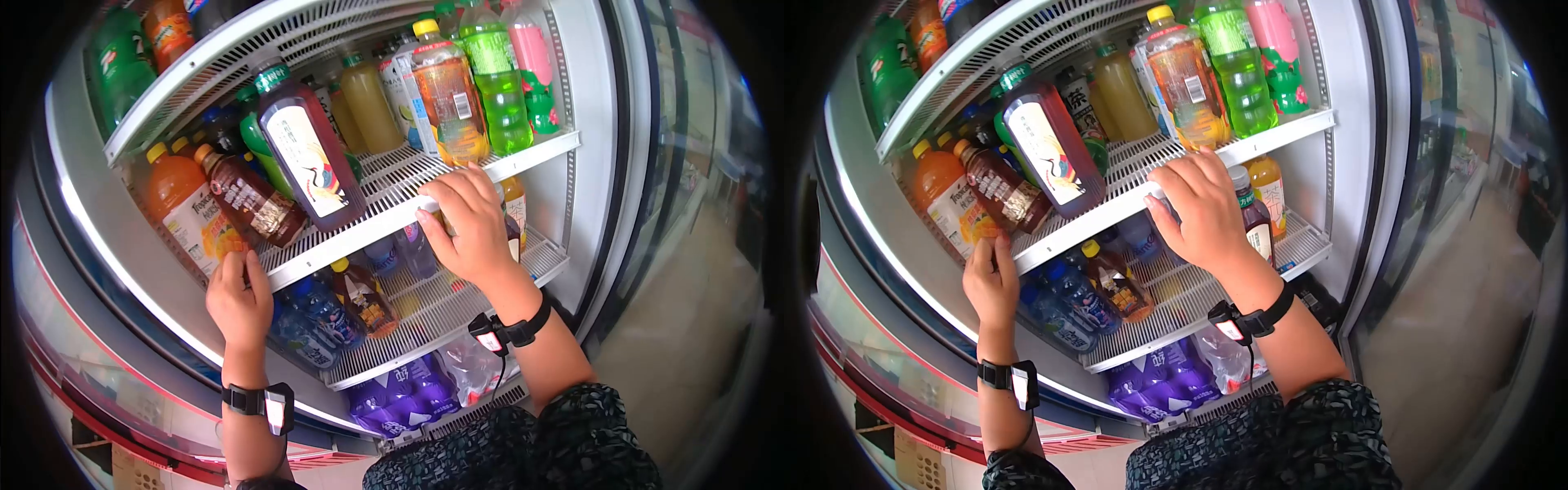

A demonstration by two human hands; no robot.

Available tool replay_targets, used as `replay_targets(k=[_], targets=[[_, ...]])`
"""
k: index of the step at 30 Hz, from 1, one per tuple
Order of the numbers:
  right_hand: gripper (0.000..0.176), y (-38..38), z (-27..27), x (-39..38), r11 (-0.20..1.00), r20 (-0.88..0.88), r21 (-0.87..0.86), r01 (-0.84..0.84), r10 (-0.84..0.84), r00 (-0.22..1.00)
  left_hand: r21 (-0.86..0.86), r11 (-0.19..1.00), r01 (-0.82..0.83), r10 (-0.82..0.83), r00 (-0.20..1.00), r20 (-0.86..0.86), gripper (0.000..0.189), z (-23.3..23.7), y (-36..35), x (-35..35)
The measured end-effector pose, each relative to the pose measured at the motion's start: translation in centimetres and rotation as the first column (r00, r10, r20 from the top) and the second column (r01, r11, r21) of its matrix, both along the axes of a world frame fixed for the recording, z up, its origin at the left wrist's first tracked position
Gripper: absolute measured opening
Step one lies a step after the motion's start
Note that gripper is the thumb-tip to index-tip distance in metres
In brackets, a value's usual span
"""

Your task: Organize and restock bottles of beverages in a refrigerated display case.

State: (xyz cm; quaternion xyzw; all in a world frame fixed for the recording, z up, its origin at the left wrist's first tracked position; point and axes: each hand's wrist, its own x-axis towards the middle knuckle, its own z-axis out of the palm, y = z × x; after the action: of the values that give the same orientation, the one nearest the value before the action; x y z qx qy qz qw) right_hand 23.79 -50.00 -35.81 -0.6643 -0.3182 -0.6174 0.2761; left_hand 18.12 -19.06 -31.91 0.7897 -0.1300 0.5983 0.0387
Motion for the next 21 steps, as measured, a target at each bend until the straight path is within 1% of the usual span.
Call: replay_targets(k=[2,4,6,8,10,13,14,16,17,18,20,21], targets=[[0.025,0.4,0.2,-0.1,1.000,-0.001,0.008,0.012,-0.012,1.000,0.052,0.998,-0.023,0.024,1.000,-0.014,0.014,0.3,-0.1,-0.1],[0.026,0.6,0.2,-0.1,0.998,-0.029,0.019,0.059,-0.058,0.998,0.016,1.000,-0.014,0.014,1.000,-0.016,0.018,0.5,-0.4,-0.2],[0.028,0.6,0.5,-0.4,0.997,-0.030,0.008,0.077,-0.076,0.997,0.022,1.000,-0.013,0.013,1.000,-0.013,0.019,0.5,-0.3,-0.1],[0.029,0.3,0.6,-0.6,0.997,-0.065,-0.046,0.067,-0.070,0.995,0.029,0.999,-0.015,0.015,1.000,-0.006,0.019,0.6,-0.2,-0.1],[0.030,-0.2,0.8,-0.9,0.993,-0.053,-0.073,0.093,-0.097,0.994,0.041,0.999,-0.017,0.017,1.000,-0.003,0.019,0.5,-0.3,-0.2],[0.033,-1.1,1.3,-1.5,0.982,-0.042,-0.166,0.085,-0.094,0.995,0.045,0.999,-0.018,0.018,1.000,0.015,0.020,0.5,-0.5,-0.1],[0.033,-1.5,1.5,-1.6,0.983,-0.041,-0.160,0.090,-0.098,0.994,0.045,0.999,-0.018,0.017,1.000,0.015,0.020,0.5,-0.6,-0.1],[0.034,-2.4,1.9,-1.4,0.969,-0.071,-0.247,-0.017,0.000,0.997,0.052,0.998,-0.018,0.017,1.000,0.011,0.020,0.6,-0.6,-0.2],[0.037,-3.1,2.1,-1.6,0.958,-0.130,-0.282,-0.059,0.022,0.991,0.050,0.998,-0.023,0.023,1.000,0.006,0.021,0.5,-0.6,-0.2],[0.037,-3.7,2.5,-1.4,0.959,-0.134,-0.276,-0.059,0.022,0.991,0.048,0.998,-0.027,0.027,1.000,0.002,0.021,0.5,-0.6,-0.2],[0.039,-5.2,3.4,-0.9,0.885,-0.239,-0.419,-0.204,0.109,0.965,0.053,0.998,-0.032,0.033,0.999,-0.019,0.021,0.6,-0.5,-0.2],[0.041,-6.2,4.4,-1.3,0.860,-0.433,-0.409,-0.305,0.111,0.894,0.048,0.998,-0.037,0.039,0.998,-0.039,0.021,0.5,-0.5,-0.2]])
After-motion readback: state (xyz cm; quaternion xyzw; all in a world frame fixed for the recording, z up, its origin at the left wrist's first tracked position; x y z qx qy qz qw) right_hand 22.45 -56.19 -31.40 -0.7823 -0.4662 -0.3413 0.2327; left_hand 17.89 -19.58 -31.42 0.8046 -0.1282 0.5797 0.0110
